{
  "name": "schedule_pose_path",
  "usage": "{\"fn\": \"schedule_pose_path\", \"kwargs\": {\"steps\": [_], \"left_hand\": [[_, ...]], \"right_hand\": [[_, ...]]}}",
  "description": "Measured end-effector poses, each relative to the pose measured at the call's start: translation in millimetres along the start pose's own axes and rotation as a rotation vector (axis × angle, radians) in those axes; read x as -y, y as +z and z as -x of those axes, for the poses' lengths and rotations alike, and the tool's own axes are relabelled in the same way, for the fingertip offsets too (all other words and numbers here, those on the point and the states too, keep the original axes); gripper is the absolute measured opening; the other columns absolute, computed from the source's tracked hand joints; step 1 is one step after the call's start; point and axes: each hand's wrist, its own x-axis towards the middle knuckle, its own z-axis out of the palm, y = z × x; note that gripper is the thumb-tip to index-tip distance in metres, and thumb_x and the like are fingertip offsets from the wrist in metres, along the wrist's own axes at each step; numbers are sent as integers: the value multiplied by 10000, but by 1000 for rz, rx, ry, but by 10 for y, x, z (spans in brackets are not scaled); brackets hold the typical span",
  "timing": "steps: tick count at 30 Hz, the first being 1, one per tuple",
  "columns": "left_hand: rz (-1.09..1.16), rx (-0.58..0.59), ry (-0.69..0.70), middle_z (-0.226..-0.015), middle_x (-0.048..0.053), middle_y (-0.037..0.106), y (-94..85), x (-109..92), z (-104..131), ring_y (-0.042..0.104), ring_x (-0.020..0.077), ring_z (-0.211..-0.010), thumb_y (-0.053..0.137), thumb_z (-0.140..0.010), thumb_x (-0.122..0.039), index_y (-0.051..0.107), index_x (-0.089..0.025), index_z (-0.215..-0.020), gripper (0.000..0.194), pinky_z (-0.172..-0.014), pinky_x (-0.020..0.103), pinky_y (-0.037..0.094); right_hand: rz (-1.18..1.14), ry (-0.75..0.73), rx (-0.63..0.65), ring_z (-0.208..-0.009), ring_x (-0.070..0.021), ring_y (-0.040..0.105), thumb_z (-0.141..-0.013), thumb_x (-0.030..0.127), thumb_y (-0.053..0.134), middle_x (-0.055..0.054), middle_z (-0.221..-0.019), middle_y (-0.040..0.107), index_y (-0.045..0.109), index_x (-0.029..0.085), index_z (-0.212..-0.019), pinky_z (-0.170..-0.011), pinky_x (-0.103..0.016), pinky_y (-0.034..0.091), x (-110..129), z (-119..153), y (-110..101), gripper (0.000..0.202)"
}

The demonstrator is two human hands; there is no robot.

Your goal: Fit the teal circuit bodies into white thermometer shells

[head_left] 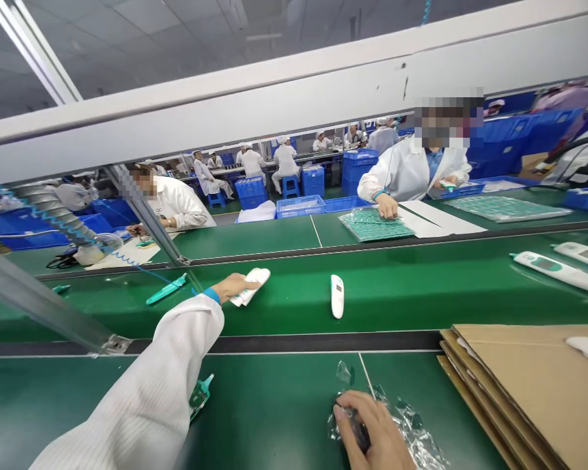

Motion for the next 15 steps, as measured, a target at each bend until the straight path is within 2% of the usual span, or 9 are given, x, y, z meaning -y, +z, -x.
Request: {"fn": "schedule_pose_path", "kwargs": {"steps": [2, 5, 6, 7, 10, 12, 15], "left_hand": [[-25, 130, 87, -807, 44, 737, 147, 13, 286, 672, 211, -707, 864, -655, -480, 730, -167, -897, 417, -543, 267, 465], [-88, 292, 208, -809, 10, 734, 494, 163, 874, 657, 212, -750, 939, -479, -422, 750, -214, -784, 414, -591, 259, 443], [-119, 343, 261, -834, 6, 733, 627, 244, 1077, 651, 216, -770, 934, -480, -435, 754, -230, -785, 409, -624, 267, 448], [-199, 408, 380, -890, 9, 726, 755, 335, 1267, 647, 223, -803, 893, -546, -496, 755, -248, -833, 403, -669, 283, 460], [-361, 452, 630, -1081, 63, 663, 1044, 619, 1725, 606, 288, -1003, 814, -610, -627, 732, -239, -856, 467, -867, 376, 478], [-384, 412, 658, -1289, 105, 577, 1099, 786, 1946, 525, 342, -1182, 799, -619, -663, 720, -224, -871, 512, -995, 452, 438], [-298, 348, 605, -1551, 104, 377, 985, 988, 2213, 361, 378, -1392, 793, -667, -637, 710, -223, -931, 498, -1127, 503, 336]], "right_hand": [[-6, -11, -5, -918, -212, 684, -971, 441, 574, -52, -1051, 724, 679, 251, -1014, -839, -342, 522, 24, -8, -60, 221], [-18, -56, -61, -974, -232, 669, -967, 407, 585, -77, -1083, 718, 676, 237, -1055, -813, -356, 526, 98, -10, -130, 212], [-17, -78, -80, -991, -239, 662, -972, 396, 576, -83, -1095, 714, 677, 235, -1064, -831, -373, 520, 136, -5, -147, 212], [-15, -102, -81, -1014, -245, 655, -980, 384, 564, -86, -1112, 711, 678, 235, -1077, -864, -394, 511, 180, 6, -160, 211], [-23, -156, 8, -1122, -245, 625, -1010, 338, 509, -77, -1211, 693, 678, 253, -1145, -961, -426, 475, 321, 70, -169, 232], [-14, -166, 99, -1171, -241, 608, -1021, 323, 481, -62, -1268, 678, 678, 273, -1178, -967, -419, 474, 397, 133, -149, 257], [44, -168, 189, -1166, -249, 616, -1013, 335, 487, -48, -1268, 685, 684, 292, -1193, -912, -418, 489, 490, 215, -100, 270]]}}
